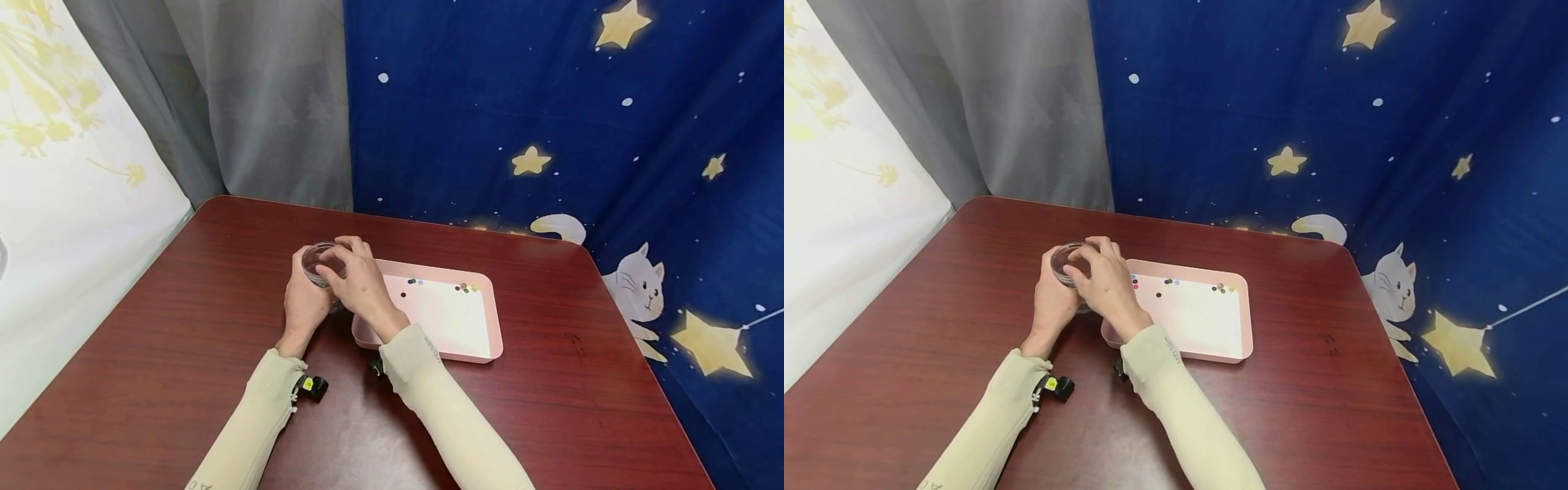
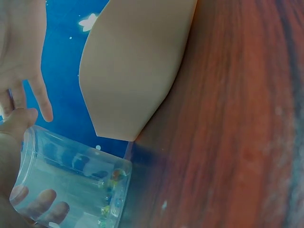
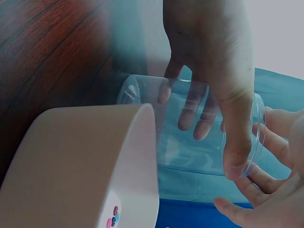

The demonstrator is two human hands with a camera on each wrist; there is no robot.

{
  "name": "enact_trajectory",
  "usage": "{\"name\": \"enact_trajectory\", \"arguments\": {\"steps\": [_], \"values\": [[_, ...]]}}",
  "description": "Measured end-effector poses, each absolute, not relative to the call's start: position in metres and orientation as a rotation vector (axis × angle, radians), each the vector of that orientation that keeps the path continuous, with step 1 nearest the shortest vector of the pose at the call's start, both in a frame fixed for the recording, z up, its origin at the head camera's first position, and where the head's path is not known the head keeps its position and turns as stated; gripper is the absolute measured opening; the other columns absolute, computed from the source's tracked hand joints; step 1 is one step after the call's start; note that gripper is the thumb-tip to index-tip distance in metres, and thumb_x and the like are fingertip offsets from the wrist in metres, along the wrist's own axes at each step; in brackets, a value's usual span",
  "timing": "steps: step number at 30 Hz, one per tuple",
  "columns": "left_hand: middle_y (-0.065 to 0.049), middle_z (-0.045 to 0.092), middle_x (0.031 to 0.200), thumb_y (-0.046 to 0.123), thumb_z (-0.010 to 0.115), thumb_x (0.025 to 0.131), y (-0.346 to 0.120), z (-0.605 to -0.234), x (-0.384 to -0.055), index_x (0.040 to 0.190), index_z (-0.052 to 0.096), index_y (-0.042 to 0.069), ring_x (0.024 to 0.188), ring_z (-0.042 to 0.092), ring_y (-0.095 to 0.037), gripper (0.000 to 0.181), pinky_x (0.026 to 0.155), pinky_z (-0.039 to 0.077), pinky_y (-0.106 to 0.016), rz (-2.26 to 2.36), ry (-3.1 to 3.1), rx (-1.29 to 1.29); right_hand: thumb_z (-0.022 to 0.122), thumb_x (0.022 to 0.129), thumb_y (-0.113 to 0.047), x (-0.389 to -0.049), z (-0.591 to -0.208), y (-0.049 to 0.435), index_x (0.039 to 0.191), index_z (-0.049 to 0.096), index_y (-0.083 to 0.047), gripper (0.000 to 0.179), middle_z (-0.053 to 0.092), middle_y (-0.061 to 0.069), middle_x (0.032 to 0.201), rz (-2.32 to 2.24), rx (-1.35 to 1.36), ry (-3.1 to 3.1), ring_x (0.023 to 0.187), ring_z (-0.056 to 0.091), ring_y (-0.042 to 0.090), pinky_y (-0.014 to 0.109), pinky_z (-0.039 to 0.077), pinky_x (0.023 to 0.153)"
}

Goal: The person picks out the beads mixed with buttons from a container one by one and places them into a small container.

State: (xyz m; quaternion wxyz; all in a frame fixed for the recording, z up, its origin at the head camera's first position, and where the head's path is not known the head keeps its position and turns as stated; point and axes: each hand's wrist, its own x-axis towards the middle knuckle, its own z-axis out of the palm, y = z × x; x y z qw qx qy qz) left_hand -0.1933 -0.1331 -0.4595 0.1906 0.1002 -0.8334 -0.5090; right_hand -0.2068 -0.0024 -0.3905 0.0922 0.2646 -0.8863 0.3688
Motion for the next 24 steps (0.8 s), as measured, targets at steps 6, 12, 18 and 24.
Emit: {"name": "enact_trajectory", "arguments": {"steps": [6, 12, 18, 24], "values": [[-0.014, 0.066, 0.137, 0.029, 0.084, 0.081, -0.132, -0.46, -0.193, 0.155, 0.037, 0.024, 0.117, 0.067, -0.039, 0.088, 0.094, 0.05, -0.06, -1.433, -2.336, 0.278, 0.072, 0.099, -0.031, -0.206, -0.39, 0.0, 0.114, 0.076, -0.019, 0.019, 0.056, 0.006, 0.148, 1.074, 0.778, -2.646, 0.137, 0.051, 0.023, 0.038, 0.049, 0.111], [-0.01, 0.068, 0.135, 0.036, 0.087, 0.078, -0.131, -0.459, -0.192, 0.153, 0.04, 0.028, 0.119, 0.066, -0.037, 0.089, 0.097, 0.049, -0.06, -1.435, -2.323, 0.304, 0.072, 0.1, -0.031, -0.205, -0.391, 0.006, 0.113, 0.075, -0.02, 0.018, 0.056, 0.004, 0.148, 1.118, 0.759, -2.639, 0.14, 0.049, 0.022, 0.037, 0.051, 0.108], [-0.004, 0.067, 0.136, 0.04, 0.091, 0.075, -0.131, -0.459, -0.193, 0.15, 0.042, 0.031, 0.123, 0.065, -0.032, 0.09, 0.1, 0.048, -0.056, -1.457, -2.299, 0.286, 0.071, 0.1, -0.031, -0.207, -0.393, 0.015, 0.116, 0.075, -0.018, 0.021, 0.055, 0.005, 0.149, 1.167, 0.75, -2.63, 0.139, 0.049, 0.024, 0.04, 0.051, 0.106], [0.001, 0.067, 0.137, 0.043, 0.089, 0.078, -0.132, -0.46, -0.194, 0.15, 0.042, 0.029, 0.124, 0.064, -0.027, 0.087, 0.102, 0.047, -0.053, -1.465, -2.284, 0.264, 0.072, 0.1, -0.03, -0.209, -0.394, 0.026, 0.122, 0.073, -0.016, 0.026, 0.056, 0.008, 0.148, 1.197, 0.718, -2.609, 0.139, 0.049, 0.026, 0.046, 0.048, 0.111]]}}
